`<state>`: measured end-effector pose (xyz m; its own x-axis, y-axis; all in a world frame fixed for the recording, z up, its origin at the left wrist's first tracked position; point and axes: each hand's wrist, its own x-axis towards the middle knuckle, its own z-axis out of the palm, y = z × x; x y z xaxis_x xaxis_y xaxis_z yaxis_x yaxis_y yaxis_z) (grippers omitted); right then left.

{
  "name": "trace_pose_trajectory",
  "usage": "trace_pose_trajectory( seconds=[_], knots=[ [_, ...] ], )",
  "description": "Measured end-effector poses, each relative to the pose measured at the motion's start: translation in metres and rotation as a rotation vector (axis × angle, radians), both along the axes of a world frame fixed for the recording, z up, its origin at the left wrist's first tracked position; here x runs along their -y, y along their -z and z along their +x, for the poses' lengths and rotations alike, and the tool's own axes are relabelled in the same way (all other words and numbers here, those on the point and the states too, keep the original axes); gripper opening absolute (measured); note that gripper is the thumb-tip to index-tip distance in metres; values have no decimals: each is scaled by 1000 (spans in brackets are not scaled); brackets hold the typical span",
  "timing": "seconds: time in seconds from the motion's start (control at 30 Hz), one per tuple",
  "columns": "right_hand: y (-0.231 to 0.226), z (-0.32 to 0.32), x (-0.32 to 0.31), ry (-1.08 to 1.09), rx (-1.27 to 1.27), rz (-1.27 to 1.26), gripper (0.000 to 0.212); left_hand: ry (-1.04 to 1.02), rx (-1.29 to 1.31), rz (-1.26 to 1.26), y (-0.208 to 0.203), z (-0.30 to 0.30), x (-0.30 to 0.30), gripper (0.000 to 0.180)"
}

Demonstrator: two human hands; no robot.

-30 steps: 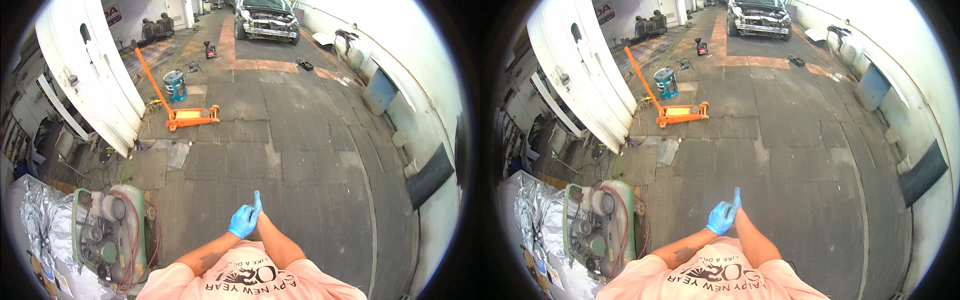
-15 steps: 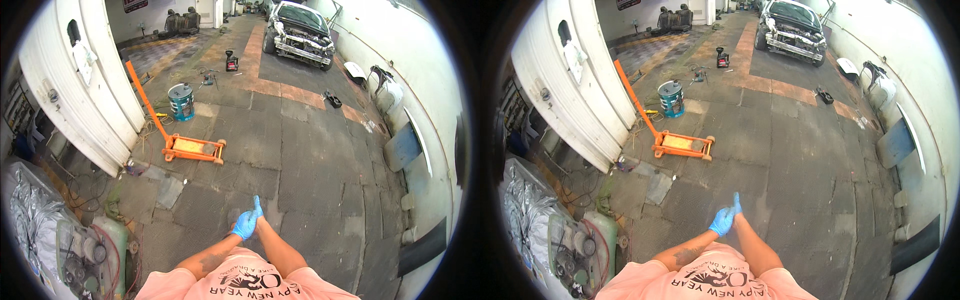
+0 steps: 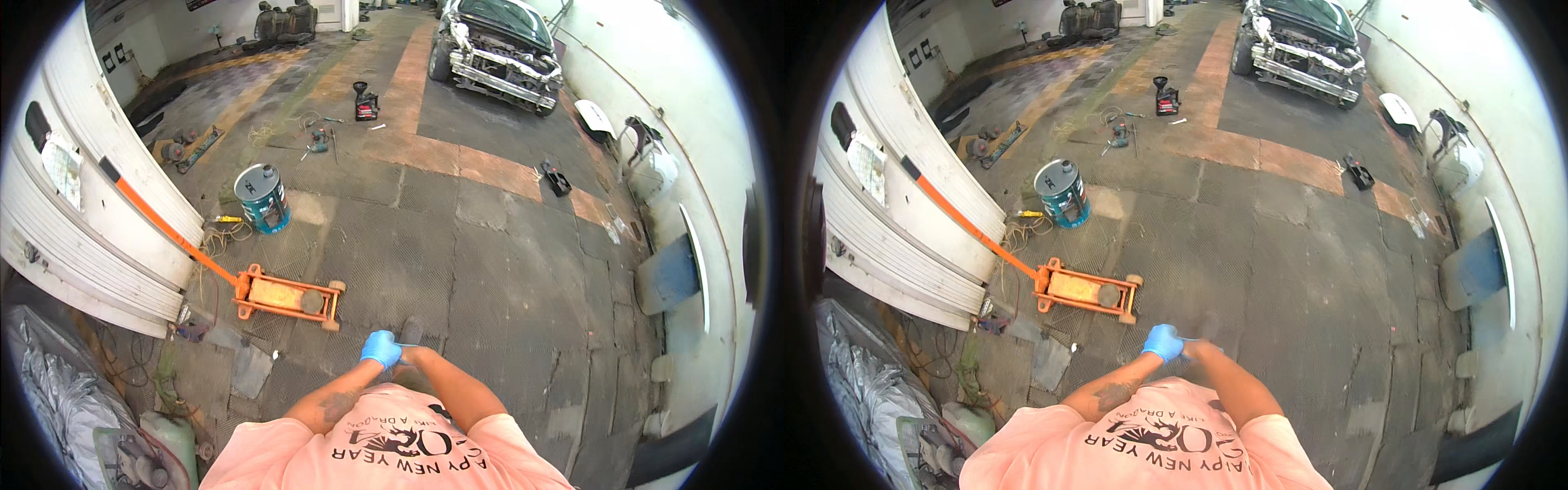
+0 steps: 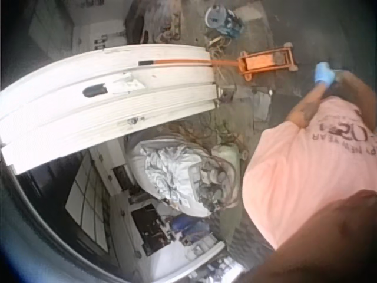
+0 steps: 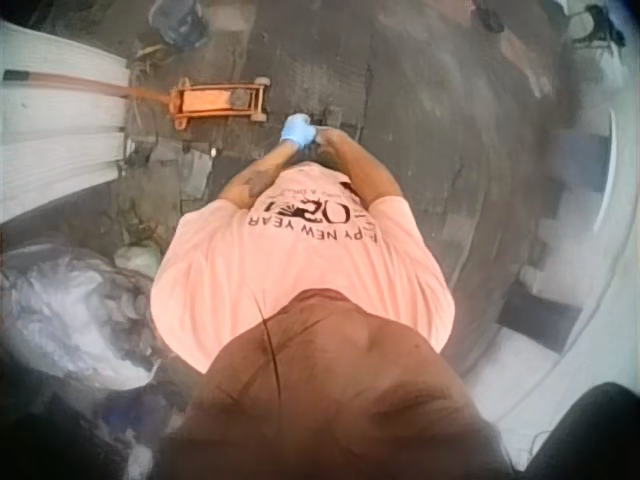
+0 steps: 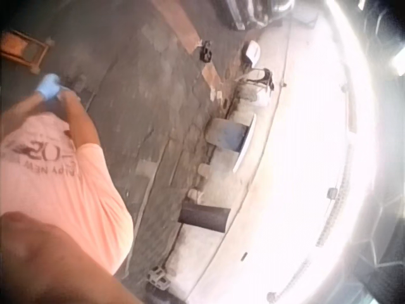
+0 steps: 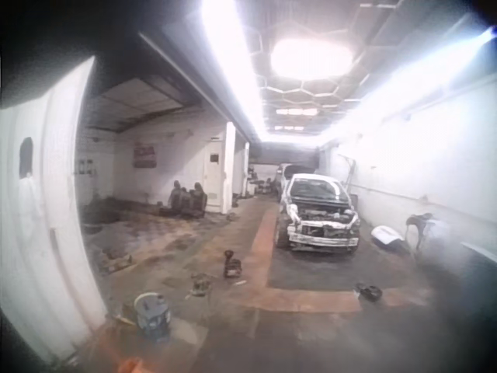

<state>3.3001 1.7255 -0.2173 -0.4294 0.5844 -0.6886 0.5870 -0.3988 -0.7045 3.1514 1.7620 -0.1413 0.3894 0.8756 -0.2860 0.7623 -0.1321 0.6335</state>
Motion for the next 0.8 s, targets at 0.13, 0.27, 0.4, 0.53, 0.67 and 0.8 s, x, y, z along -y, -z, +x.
trace_pose_trajectory(
  seconds=[0.13,0.27,0.4,0.53,0.67,0.8],
  knots=[
    [-55,75,-141,-253,523,32,56,47,-54,62,-66,86,-130,27],
    [-120,143,-277,-426,781,45,58,101,-11,163,-103,169,-259,26],
    [-73,248,-405,-467,736,171,52,63,60,135,-131,239,-379,27],
    [-37,303,-544,-408,527,128,47,123,174,-123,-99,265,-507,28],
    [-74,310,-667,-554,414,161,47,-2,717,-690,-64,288,-628,20],
    [-11,371,-772,-430,275,191,44,-114,1114,-1071,-28,316,-740,18]
  ],
)
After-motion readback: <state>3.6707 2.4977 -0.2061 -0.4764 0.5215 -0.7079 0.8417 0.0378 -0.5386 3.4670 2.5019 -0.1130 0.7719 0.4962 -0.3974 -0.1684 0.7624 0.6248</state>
